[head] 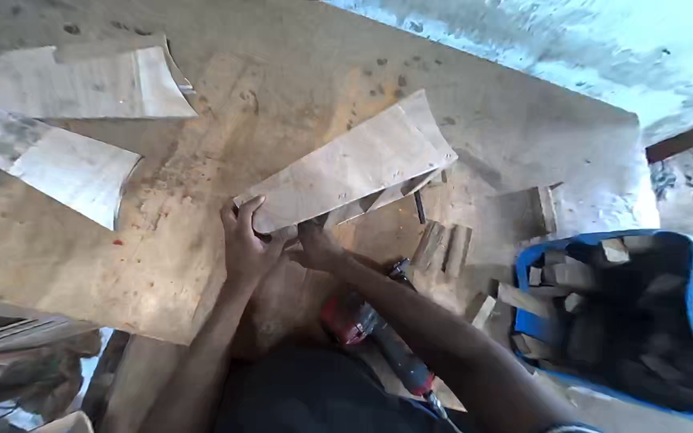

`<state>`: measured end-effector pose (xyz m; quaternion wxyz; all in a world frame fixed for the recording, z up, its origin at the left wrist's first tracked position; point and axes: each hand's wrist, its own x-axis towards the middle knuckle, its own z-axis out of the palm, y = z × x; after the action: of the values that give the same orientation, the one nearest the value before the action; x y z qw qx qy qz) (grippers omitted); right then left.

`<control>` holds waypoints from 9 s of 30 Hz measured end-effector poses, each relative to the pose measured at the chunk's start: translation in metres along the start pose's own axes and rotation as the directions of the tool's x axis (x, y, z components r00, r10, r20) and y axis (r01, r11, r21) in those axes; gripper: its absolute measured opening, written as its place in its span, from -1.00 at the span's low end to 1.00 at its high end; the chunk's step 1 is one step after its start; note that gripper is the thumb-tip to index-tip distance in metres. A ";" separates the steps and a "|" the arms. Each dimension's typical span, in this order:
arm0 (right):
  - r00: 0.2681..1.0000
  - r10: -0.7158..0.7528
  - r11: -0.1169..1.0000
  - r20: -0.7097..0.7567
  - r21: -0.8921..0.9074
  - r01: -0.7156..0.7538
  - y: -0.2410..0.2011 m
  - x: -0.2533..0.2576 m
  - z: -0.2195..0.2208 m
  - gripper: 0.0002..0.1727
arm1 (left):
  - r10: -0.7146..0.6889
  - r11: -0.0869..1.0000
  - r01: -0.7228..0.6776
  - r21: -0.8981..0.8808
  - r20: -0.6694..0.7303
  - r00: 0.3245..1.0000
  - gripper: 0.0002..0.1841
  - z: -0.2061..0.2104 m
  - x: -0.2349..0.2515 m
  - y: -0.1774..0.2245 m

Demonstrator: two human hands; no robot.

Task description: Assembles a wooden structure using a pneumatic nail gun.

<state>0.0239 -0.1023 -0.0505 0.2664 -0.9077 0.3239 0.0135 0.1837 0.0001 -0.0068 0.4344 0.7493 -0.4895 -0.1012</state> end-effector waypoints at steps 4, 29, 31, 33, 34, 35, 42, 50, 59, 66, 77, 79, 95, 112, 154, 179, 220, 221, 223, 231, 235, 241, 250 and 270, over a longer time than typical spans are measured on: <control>0.999 -0.023 0.999 -0.022 -0.049 0.022 0.007 -0.015 -0.003 -0.14 | -0.123 0.992 0.123 -0.014 -0.043 0.991 -0.10 -0.003 0.000 0.011; 0.805 -0.294 0.869 0.515 -0.206 0.450 -0.002 -0.043 -0.086 -0.49 | 0.187 0.755 -0.570 0.325 0.727 0.661 -0.15 0.000 -0.038 -0.004; 0.803 -0.267 0.872 0.533 -0.221 0.437 -0.004 -0.039 -0.086 -0.59 | 0.173 0.693 -0.625 0.361 0.757 0.629 -0.22 0.010 -0.029 -0.003; 0.806 -0.257 0.860 0.533 -0.254 0.442 -0.003 -0.040 -0.085 -0.60 | 0.203 0.666 -0.651 0.364 0.752 0.628 -0.28 0.011 -0.027 -0.004; 0.811 -0.255 0.850 0.526 -0.277 0.448 -0.001 -0.039 -0.083 -0.60 | 0.209 0.659 -0.655 0.368 0.747 0.630 -0.29 0.010 -0.028 -0.004; 0.815 -0.254 0.843 0.521 -0.293 0.450 0.000 -0.039 -0.081 -0.60 | 0.221 0.656 -0.657 0.373 0.737 0.639 -0.32 0.011 -0.028 -0.005; 0.868 -0.211 0.865 0.450 -0.327 0.380 0.002 -0.042 -0.072 -0.57 | 0.281 0.645 -0.675 0.358 0.711 0.645 -0.53 0.016 -0.030 -0.013; 0.815 -0.349 0.838 0.464 -0.234 0.492 0.013 -0.042 -0.061 -0.61 | 0.316 0.669 -0.668 0.325 0.689 0.652 -0.78 0.011 -0.035 -0.012; 0.819 -0.357 0.882 0.449 -0.127 0.454 0.022 -0.038 -0.058 -0.70 | 0.323 0.677 -0.680 0.280 0.717 0.618 -0.77 0.011 -0.029 -0.015; 0.842 -0.273 0.896 0.466 -0.196 0.399 0.013 -0.040 -0.060 -0.63 | 0.268 0.677 -0.673 0.298 0.753 0.602 -0.73 0.011 -0.029 -0.013; 0.853 -0.177 0.875 0.490 -0.319 0.365 0.000 -0.037 -0.065 -0.61 | 0.259 0.627 -0.678 0.385 0.718 0.646 -0.73 0.016 -0.036 -0.012; 0.858 -0.120 0.900 0.499 -0.311 0.306 -0.010 -0.037 -0.070 -0.58 | 0.165 0.641 -0.652 0.406 0.756 0.633 -0.60 0.013 -0.036 -0.003; 0.874 -0.296 0.874 0.384 -0.261 0.411 0.014 -0.042 -0.053 -0.70 | 0.123 0.632 -0.627 0.456 0.740 0.662 -0.54 0.018 -0.043 0.003; 0.848 -0.388 0.872 0.360 -0.155 0.465 0.020 -0.037 -0.054 -0.74 | 0.035 0.554 -0.572 0.605 0.669 0.742 -0.36 0.037 -0.072 0.031; 0.729 0.682 0.707 -0.057 0.305 -0.637 0.007 -0.288 0.052 0.04 | 0.189 0.770 -0.579 0.268 0.771 0.608 -0.39 -0.028 -0.011 -0.024; 0.681 0.727 0.668 0.086 0.141 -0.731 0.001 -0.244 0.033 0.12 | -0.274 0.809 -0.146 0.570 0.585 0.763 -0.58 -0.064 -0.079 0.017; 0.844 -0.453 0.879 -0.288 -0.305 0.368 -0.130 -0.012 -0.010 -0.35 | -0.286 0.940 0.212 -0.267 -0.279 0.917 0.40 -0.020 -0.065 -0.078; 0.840 -0.455 0.877 -0.294 -0.309 0.367 -0.130 -0.012 -0.009 -0.35 | -0.259 0.942 0.191 -0.276 -0.236 0.936 0.44 -0.025 -0.065 -0.083; 0.840 -0.468 0.872 -0.275 -0.297 0.389 -0.129 -0.013 -0.012 -0.34 | -0.156 0.943 0.109 -0.315 -0.128 0.979 0.41 -0.046 -0.066 -0.095; 0.823 -0.551 0.832 -0.136 -0.173 0.528 -0.117 -0.021 -0.031 -0.37 | 0.198 0.938 -0.144 -0.314 0.148 0.969 0.25 -0.113 -0.046 -0.082; 0.825 -0.551 0.831 -0.127 -0.175 0.528 -0.119 -0.025 -0.030 -0.41 | 0.122 0.990 -0.096 -0.104 0.274 0.954 0.19 -0.126 -0.048 -0.064; 0.804 -0.566 0.824 -0.185 -0.159 0.544 -0.116 -0.014 -0.025 -0.45 | 0.082 0.997 -0.077 -0.030 0.300 0.950 0.10 -0.123 -0.047 -0.062; 0.797 -0.570 0.821 -0.203 -0.176 0.543 -0.115 -0.013 -0.023 -0.45 | 0.104 0.994 -0.104 -0.017 0.312 0.944 0.04 -0.125 -0.046 -0.066; 0.975 0.020 0.698 -0.220 0.702 0.144 -0.124 -0.085 0.026 -0.66 | 0.152 0.988 -0.139 -0.072 0.229 0.962 -0.04 -0.117 -0.062 -0.066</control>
<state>0.0347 0.0400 0.0031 0.5615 -0.7399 0.2992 -0.2183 0.2624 0.1250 -0.0030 0.4008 0.6818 -0.5879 -0.1701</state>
